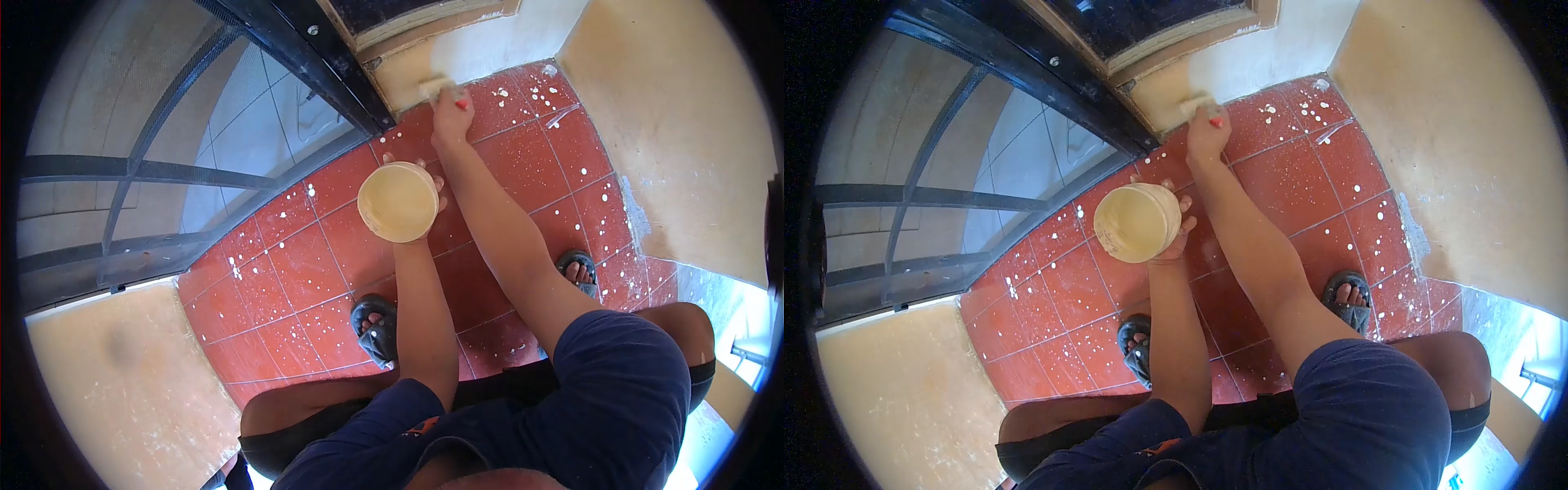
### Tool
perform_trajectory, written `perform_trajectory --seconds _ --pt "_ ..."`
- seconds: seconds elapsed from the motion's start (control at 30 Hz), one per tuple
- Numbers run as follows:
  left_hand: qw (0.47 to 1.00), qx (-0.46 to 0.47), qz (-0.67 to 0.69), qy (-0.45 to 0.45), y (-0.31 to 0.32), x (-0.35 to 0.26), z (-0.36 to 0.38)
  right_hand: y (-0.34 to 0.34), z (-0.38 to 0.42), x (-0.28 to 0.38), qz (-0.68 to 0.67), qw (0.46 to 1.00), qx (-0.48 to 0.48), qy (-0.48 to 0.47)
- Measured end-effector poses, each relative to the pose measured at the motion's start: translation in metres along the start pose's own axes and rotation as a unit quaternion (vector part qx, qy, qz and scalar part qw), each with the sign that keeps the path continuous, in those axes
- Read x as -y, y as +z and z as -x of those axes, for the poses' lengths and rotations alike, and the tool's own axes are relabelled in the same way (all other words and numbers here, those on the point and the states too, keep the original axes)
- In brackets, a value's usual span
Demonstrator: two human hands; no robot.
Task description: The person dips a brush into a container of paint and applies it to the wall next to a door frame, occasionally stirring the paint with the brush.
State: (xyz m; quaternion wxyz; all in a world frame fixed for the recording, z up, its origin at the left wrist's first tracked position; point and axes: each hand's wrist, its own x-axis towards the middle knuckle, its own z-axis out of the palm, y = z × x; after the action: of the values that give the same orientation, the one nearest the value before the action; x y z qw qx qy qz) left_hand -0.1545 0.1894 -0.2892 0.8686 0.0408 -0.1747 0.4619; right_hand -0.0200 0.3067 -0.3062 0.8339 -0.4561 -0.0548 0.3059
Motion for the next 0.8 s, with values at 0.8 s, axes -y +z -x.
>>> perform_trajectory --seconds 0.8 --pt "0.984 -0.092 -0.151 0.034 -0.009 -0.008 0.001 0.007 0.029 0.085 -0.15 0.988 0.023 -0.037"
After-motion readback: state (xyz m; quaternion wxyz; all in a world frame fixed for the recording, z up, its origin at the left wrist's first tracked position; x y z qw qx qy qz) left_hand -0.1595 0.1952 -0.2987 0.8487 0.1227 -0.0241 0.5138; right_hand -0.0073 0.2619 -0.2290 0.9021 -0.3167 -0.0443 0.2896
